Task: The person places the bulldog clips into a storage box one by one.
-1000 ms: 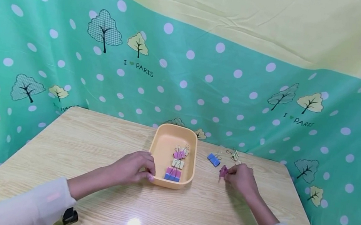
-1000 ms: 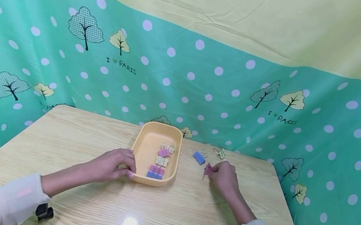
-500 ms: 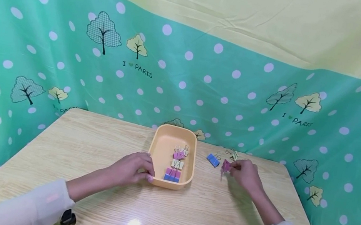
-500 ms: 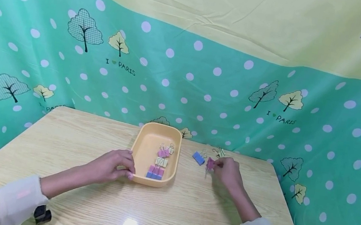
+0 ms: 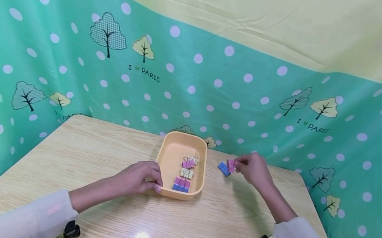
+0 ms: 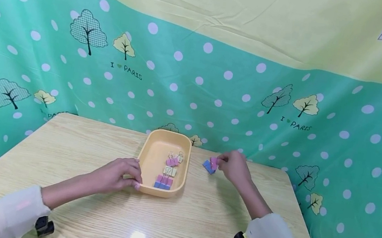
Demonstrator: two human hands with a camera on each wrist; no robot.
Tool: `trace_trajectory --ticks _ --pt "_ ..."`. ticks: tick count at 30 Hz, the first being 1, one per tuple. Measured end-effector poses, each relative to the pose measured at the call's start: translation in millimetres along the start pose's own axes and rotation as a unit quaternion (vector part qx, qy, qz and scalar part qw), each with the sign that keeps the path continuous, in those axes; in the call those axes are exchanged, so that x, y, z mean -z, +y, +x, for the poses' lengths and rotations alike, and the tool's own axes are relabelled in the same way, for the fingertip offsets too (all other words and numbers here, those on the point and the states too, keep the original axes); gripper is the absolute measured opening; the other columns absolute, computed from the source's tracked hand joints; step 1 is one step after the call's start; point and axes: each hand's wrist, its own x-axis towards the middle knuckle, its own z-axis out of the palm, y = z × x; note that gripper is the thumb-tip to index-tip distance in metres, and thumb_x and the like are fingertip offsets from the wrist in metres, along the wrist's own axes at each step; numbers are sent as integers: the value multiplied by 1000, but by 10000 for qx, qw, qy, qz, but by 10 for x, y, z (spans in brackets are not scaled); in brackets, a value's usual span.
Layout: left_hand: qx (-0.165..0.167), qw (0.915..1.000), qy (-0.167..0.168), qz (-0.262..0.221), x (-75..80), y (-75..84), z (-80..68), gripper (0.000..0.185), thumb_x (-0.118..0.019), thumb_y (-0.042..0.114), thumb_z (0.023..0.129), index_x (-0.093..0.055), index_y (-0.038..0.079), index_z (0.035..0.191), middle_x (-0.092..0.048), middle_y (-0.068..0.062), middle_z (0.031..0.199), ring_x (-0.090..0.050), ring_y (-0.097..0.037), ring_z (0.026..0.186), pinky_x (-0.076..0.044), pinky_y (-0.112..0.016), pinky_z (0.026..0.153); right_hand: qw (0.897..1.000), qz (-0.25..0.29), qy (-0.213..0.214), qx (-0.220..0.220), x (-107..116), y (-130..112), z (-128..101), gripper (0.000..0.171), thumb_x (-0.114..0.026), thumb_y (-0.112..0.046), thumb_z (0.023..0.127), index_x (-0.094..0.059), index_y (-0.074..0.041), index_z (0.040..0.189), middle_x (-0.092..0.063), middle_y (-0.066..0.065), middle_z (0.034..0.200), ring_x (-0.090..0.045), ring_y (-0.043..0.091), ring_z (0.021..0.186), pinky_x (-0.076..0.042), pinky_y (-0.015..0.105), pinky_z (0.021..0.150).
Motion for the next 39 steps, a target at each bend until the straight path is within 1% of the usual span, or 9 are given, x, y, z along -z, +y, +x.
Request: trace_trajectory --ticks 5,9,11,15,19,25,32,34,39 --pt "45 10000 -28 -69 15 5 11 6 -91 18 93 -87 20 90 -77 12 91 -67 -6 92 -62 -31 85 9998 -42 6 194 -39 -233 81 15 -76 -9 108 -88 -2 112 -86 16 100 -74 22 81 -55 30 63" --pt "49 9999 -5 -105 18 10 16 6 -92 17 92 -87 19 89 -76 13 90 -67 -5 91 -63 -32 85 9992 -126 -23 370 -89 -420 137 14 -77 -10 108 -89 -3 111 -85 11 95 -68 17 76 -54 28 64" --pt "63 9999 9 -110 15 13 19 6 -92 17 92 -87 18 89 -76 13 90 -67 -5 91 -63 -33 85 9988 -155 -24 456 -127 -510 161 14 -77 -12 108 -89 -4 110 -85 9 92 -69 17 75 -55 27 64" --pt "108 9999 -2 -103 16 15 25 5 -92 17 92 -87 18 90 -77 13 90 -67 -5 91 -63 -33 86 9978 -106 -80 643 -213 -683 187 14 -79 -13 107 -89 -4 110 -85 9 93 -77 19 79 -60 27 67" --pt "139 9998 -55 -108 21 6 28 5 -92 18 93 -87 19 90 -77 13 90 -68 -5 92 -62 -31 87 9965 37 -280 784 -310 -847 188 12 -81 -11 105 -88 -4 111 -86 10 97 -79 19 81 -61 28 67" --pt "148 9998 -78 -126 18 -5 30 6 -92 18 92 -87 19 89 -77 13 89 -68 -5 91 -62 -31 87 9922 51 -622 1082 -466 -1052 191 12 -78 -7 106 -87 -2 112 -85 12 95 -79 20 84 -62 26 70" --pt "98 9998 -86 -122 25 -6 29 7 -92 18 92 -87 20 89 -77 13 89 -66 -3 91 -61 -30 87 9878 63 -924 1255 -616 -1273 174 11 -78 -5 105 -88 -1 109 -85 10 93 -72 13 76 -61 25 67" --pt "58 9999 -86 -120 27 -8 30 6 -92 17 92 -87 19 89 -77 12 89 -66 -3 90 -61 -30 86 9862 68 -1024 1301 -652 -1327 162 11 -79 -5 105 -88 -1 109 -85 8 93 -73 13 77 -62 25 68" --pt "7 9999 -99 -98 28 -13 31 6 -92 17 92 -87 18 89 -77 12 89 -67 -3 89 -60 -29 86 9816 160 -1253 1434 -758 -1406 150 11 -79 -3 105 -88 0 108 -85 9 93 -77 19 79 -63 24 69"
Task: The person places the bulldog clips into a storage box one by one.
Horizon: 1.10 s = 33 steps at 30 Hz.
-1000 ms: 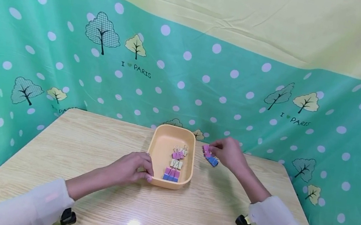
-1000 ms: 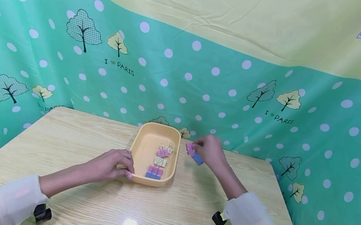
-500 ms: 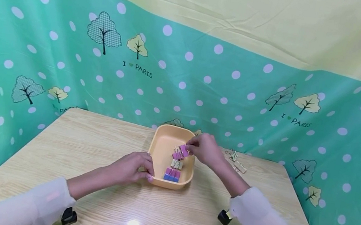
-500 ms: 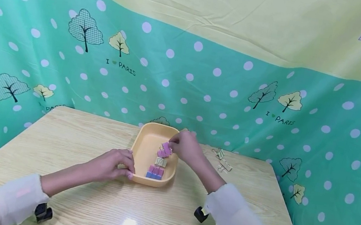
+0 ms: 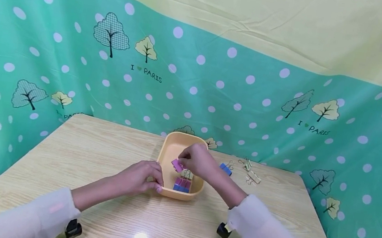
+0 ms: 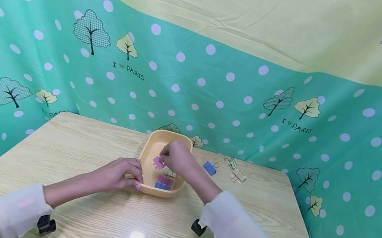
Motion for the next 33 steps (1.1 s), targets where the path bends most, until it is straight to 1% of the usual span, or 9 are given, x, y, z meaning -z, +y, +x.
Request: trace_trajectory --ticks 3,7,11,18,22,25,30,32,33 --pt "-31 10000 10 11 -6 6 0 7 -92 18 92 -86 18 89 -77 12 89 -66 -3 89 -60 -29 86 9999 20 -69 114 -47 -16 8 10 -79 -5 105 -89 -1 106 -85 9 91 -78 20 78 -61 23 66" --pt "-69 10000 8 -23 -4 12 -2 6 -91 18 93 -86 18 89 -77 12 89 -66 -2 89 -62 -31 87 9997 -57 -99 203 -73 -20 12 11 -80 -8 105 -89 -1 107 -86 13 93 -73 15 73 -57 22 63" --pt "-27 10000 -21 -47 2 23 0 6 -91 18 93 -86 19 90 -76 12 89 -66 -2 89 -62 -33 86 9998 -44 -97 158 -45 0 -11 13 -79 -9 106 -88 0 110 -86 17 99 -76 18 76 -58 23 65" --pt "101 9999 -39 -29 8 35 -2 8 -91 17 93 -86 19 88 -75 13 88 -64 -1 88 -63 -35 85 9998 -25 42 -208 84 94 -107 13 -80 -11 106 -88 -1 109 -87 15 102 -79 16 82 -61 26 70" --pt "156 9999 -25 -32 16 48 -2 8 -91 16 93 -86 18 88 -75 13 88 -65 -2 88 -64 -37 85 9991 28 179 -392 172 204 -155 13 -81 -11 105 -88 -1 110 -87 16 103 -81 18 86 -64 28 73" --pt "180 9998 -12 -30 12 43 -2 8 -91 16 93 -86 19 88 -75 13 88 -65 -2 88 -64 -37 85 9984 -40 312 -470 241 299 -181 14 -82 -13 104 -88 -3 110 -87 12 101 -80 16 85 -66 30 76" --pt "219 9998 -1 -42 5 35 -6 8 -91 16 93 -86 19 88 -75 13 88 -64 -1 88 -63 -33 84 9967 -123 509 -618 354 455 -234 15 -84 -17 103 -88 -5 111 -86 8 99 -79 14 85 -65 31 75" --pt "240 9997 0 -54 1 35 -7 8 -91 16 93 -86 20 88 -75 13 88 -64 0 88 -63 -32 84 9958 -96 519 -752 395 523 -256 17 -84 -18 103 -88 -4 113 -86 10 100 -79 19 83 -65 33 71" --pt "245 9997 2 -63 -2 34 -7 8 -91 17 93 -86 20 88 -75 13 88 -64 0 88 -63 -32 84 9950 -99 532 -837 416 560 -270 18 -84 -19 103 -87 -4 113 -86 10 100 -79 20 83 -65 34 71"
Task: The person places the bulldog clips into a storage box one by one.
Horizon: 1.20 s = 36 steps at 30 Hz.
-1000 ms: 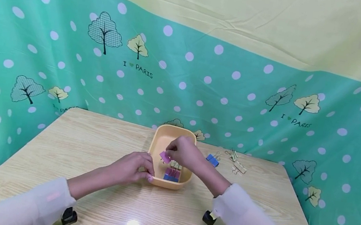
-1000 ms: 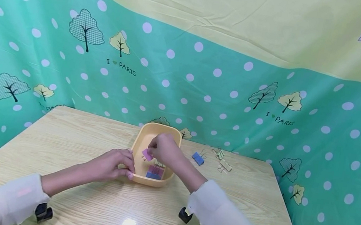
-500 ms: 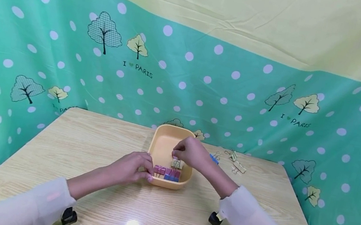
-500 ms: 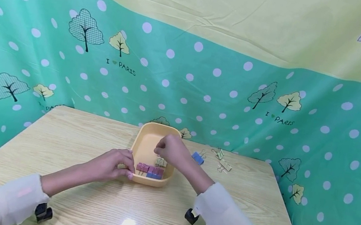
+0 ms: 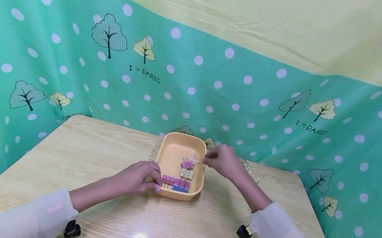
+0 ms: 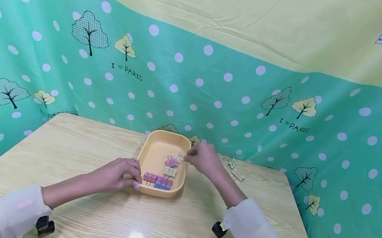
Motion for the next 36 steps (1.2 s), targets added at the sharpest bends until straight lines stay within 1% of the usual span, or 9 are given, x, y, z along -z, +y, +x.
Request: trace_trajectory --ticks 3,7,11,17,23,26,29,33,36 --pt "0 10000 2 -34 -4 -7 -3 8 -91 17 93 -86 20 88 -75 13 88 -64 0 88 -63 -32 84 9998 -136 49 -110 67 135 -7 23 -83 -21 104 -87 -3 116 -87 12 106 -81 22 89 -68 38 76" --pt "-14 10000 8 -53 -5 -10 -5 7 -91 18 93 -86 20 88 -75 14 88 -63 0 88 -63 -33 83 9992 -268 195 -240 151 321 -26 27 -83 -23 104 -86 0 119 -86 15 114 -83 24 100 -69 44 88" --pt "-16 10000 32 -29 -9 -7 -5 8 -91 18 93 -86 20 87 -74 15 88 -63 1 88 -62 -32 83 9983 -208 343 -412 199 508 -31 29 -82 -23 104 -84 1 121 -86 17 115 -84 28 101 -70 46 87" --pt "-35 10000 36 4 -4 -2 -1 8 -91 19 93 -86 21 87 -75 15 88 -63 0 88 -62 -30 83 9962 -116 560 -662 213 736 -6 31 -85 -25 103 -84 1 121 -87 16 108 -84 33 100 -69 45 84" --pt "-55 10000 36 -15 -4 -4 -6 8 -91 19 93 -86 21 88 -75 15 88 -64 0 88 -62 -30 84 9941 -13 749 -785 204 872 56 32 -87 -27 101 -85 1 117 -86 18 111 -83 31 98 -67 42 80" --pt "-43 10000 30 -11 -4 -2 -10 8 -91 18 93 -86 20 88 -75 15 88 -63 1 88 -62 -31 84 9923 73 815 -933 177 922 105 33 -88 -28 101 -85 1 116 -86 19 113 -83 31 100 -67 40 80" --pt "17 10000 11 -14 -7 -5 -4 8 -91 18 93 -86 21 87 -74 16 88 -62 2 88 -62 -31 85 9904 198 804 -1109 146 965 154 35 -88 -28 101 -84 2 118 -85 21 115 -83 34 103 -67 40 81" --pt "-13 10000 22 -29 -11 -12 4 9 -92 18 92 -85 21 87 -74 16 88 -62 2 88 -62 -32 84 9881 389 640 -1343 104 1005 207 38 -85 -31 104 -82 3 120 -84 22 118 -83 37 107 -68 44 86" --pt "4 10000 21 -37 -12 -14 5 9 -92 18 92 -86 21 87 -74 16 88 -62 2 88 -61 -30 84 9863 479 504 -1499 59 1031 246 40 -81 -34 107 -83 3 120 -84 21 115 -83 35 103 -67 44 87"
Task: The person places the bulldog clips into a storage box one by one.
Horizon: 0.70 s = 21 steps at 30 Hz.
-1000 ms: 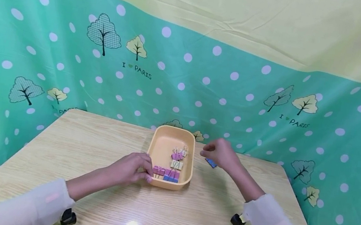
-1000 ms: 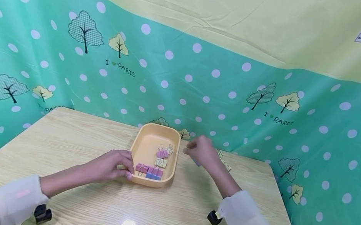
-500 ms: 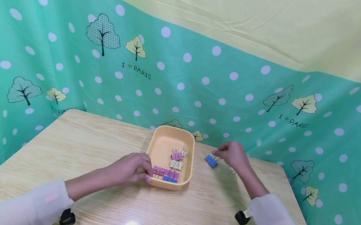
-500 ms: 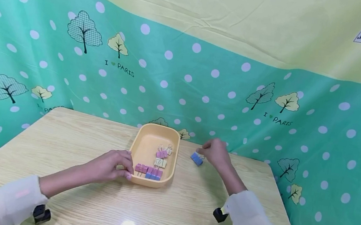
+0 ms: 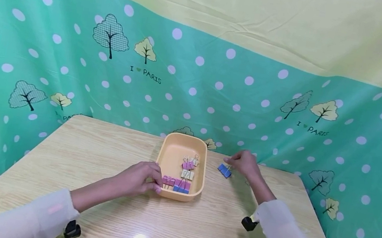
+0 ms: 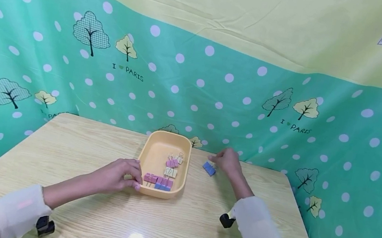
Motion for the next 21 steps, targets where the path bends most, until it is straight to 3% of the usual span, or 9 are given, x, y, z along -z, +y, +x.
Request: trace_trajectory --ticks 5,8,17,21 --pt "73 10000 -33 14 3 0 -4 9 -92 18 92 -86 21 87 -74 16 88 -61 2 88 -61 -29 84 9999 36 -88 -52 -81 38 55 38 -75 -33 111 -84 3 111 -83 17 101 -78 26 90 -59 32 71" --pt "81 10000 -37 14 7 6 -10 9 -92 18 92 -86 21 87 -74 16 88 -61 2 88 -61 -29 84 10000 5 -65 26 -121 55 69 37 -72 -31 113 -85 3 107 -83 15 98 -79 23 88 -60 28 69" --pt "86 10000 -9 -14 2 7 -8 9 -92 18 92 -85 21 87 -74 16 89 -62 1 89 -63 -33 85 9998 130 -115 -25 -141 56 52 34 -71 -27 114 -84 3 109 -84 16 99 -82 22 85 -70 38 80" --pt "123 9999 -27 1 3 14 -11 9 -92 18 93 -85 22 87 -73 16 89 -61 2 89 -63 -33 85 9995 252 -182 -73 -124 59 42 34 -71 -27 114 -84 4 109 -84 16 94 -81 22 83 -70 39 79"
